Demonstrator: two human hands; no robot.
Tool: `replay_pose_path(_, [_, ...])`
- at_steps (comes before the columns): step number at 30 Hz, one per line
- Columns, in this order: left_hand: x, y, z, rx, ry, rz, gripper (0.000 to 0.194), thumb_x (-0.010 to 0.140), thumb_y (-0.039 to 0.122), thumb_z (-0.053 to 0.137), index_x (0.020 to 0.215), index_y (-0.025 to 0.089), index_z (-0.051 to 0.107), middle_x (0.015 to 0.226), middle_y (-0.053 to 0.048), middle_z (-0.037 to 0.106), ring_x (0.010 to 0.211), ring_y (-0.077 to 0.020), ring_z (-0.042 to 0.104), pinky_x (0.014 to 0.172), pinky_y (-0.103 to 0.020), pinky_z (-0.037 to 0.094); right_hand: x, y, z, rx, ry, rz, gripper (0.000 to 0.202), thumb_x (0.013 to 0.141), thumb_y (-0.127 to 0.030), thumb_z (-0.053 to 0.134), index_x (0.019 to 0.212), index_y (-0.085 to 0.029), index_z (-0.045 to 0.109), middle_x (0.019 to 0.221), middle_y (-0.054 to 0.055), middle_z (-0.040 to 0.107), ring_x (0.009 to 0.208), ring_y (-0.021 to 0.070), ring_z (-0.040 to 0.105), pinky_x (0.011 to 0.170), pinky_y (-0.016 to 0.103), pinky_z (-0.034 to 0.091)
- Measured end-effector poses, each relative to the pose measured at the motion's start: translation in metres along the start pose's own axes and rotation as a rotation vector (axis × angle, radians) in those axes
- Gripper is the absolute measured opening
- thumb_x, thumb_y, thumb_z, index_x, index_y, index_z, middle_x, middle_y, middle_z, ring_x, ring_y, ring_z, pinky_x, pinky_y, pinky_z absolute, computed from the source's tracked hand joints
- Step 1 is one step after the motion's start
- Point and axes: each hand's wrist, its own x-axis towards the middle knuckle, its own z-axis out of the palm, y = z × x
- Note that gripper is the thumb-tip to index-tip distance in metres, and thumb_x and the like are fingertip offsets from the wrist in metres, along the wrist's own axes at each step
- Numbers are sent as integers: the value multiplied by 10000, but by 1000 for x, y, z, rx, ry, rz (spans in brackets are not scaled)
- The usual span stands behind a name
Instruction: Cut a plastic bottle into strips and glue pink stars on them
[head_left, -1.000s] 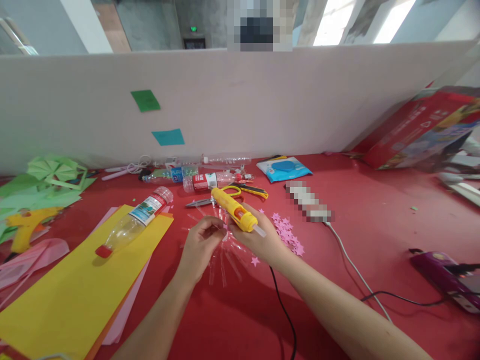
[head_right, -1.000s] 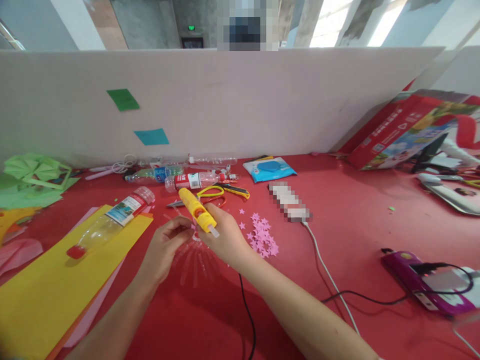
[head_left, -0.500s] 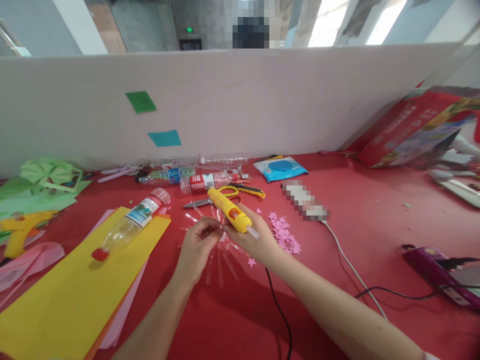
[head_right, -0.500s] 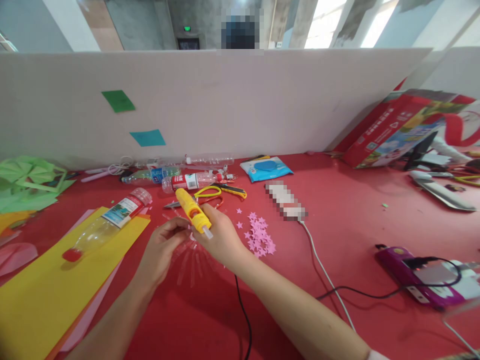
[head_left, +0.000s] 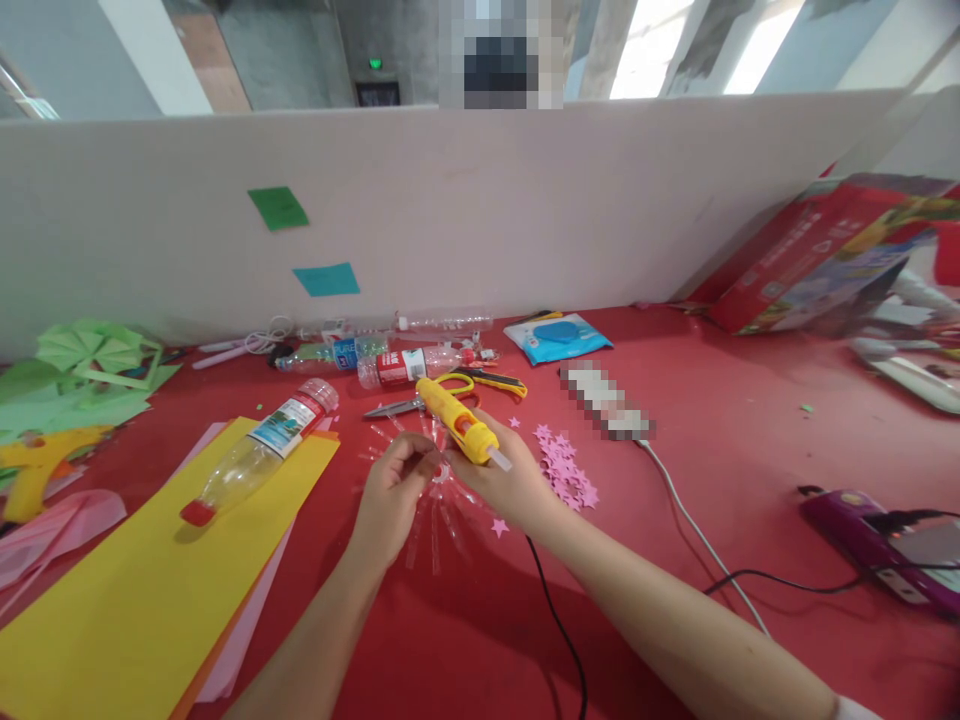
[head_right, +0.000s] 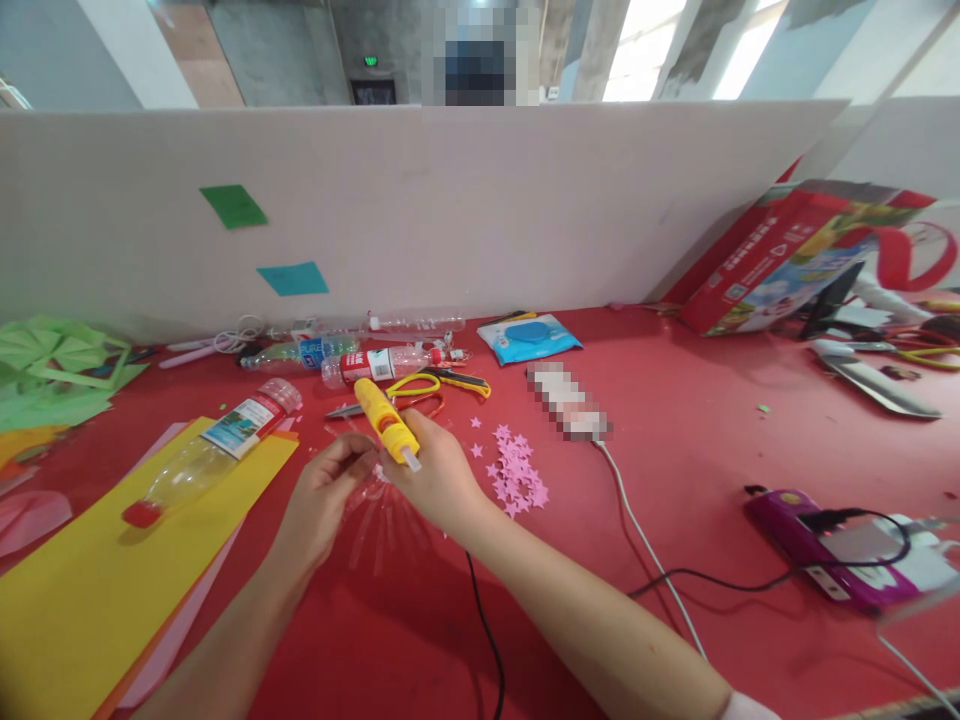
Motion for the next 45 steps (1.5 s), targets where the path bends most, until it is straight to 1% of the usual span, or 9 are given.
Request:
replay_pose_path(5, [-1,3,1,15,29,15,85,736,248,575,693,180,548,675,32,501,659,-115,457,629,-221,364,0,-1,0,8,-5,-22,72,680,-197,489,704,-212,422,633,-38,472,553,120,426,527,241,331])
replay_pose_path(9, [-2,0,1,-6,22,-13,117,761,289,567,713,185,545,674,35,494,658,-113,456,634,-225,367,0,1,1,-3,7,-21,92,686,-188,494,687,-215,406,614,-47,455,539,114,415,513,233,327])
replay_pose_path(13, [-2,-1,1,17,29,-27,158,761,337,576,736,183,553,666,34,505,647,-116,459,622,-229,367,0,3,1,5,18,-12,68,695,-191,496,707,-209,433,640,-39,487,547,109,429,519,229,340])
replay_pose_path(16, [-2,1,1,62,51,-13,168,751,335,584,707,177,549,656,31,503,638,-117,455,610,-230,361,0,3,1,2,11,3,67,689,-193,500,710,-209,438,638,-39,491,546,109,436,518,227,339])
replay_pose_path(20, [-1,2,2,51,59,-10,165,741,329,586,697,178,537,648,34,495,625,-116,448,600,-229,360,-1,2,1,-2,5,9,88,685,-215,505,699,-215,419,623,-46,469,540,114,431,511,230,333])
replay_pose_path(25, [-2,0,2,52,36,-28,169,767,341,565,729,178,545,665,27,505,643,-119,453,624,-237,370,-2,4,2,13,5,13,113,695,-242,517,699,-218,407,617,-49,461,536,117,423,506,236,334])
replay_pose_path(30, [-2,-3,3,26,29,-25,176,772,355,560,760,180,548,690,20,513,660,-126,467,637,-252,380,-2,3,1,6,11,10,109,695,-224,510,692,-217,402,616,-52,454,534,112,419,509,233,336])
replay_pose_path(35, [-2,-1,3,89,37,4,151,767,325,551,722,182,538,670,24,506,645,-126,455,631,-251,374,-2,1,2,-38,10,15,110,696,-222,508,687,-217,398,618,-46,463,538,115,424,501,230,328])
replay_pose_path(45, [-3,2,2,171,19,44,136,766,325,527,734,192,528,723,-1,536,718,-165,504,701,-297,400,-3,1,3,-47,18,-6,124,700,-221,504,677,-219,382,602,-48,456,524,112,427,485,223,322])
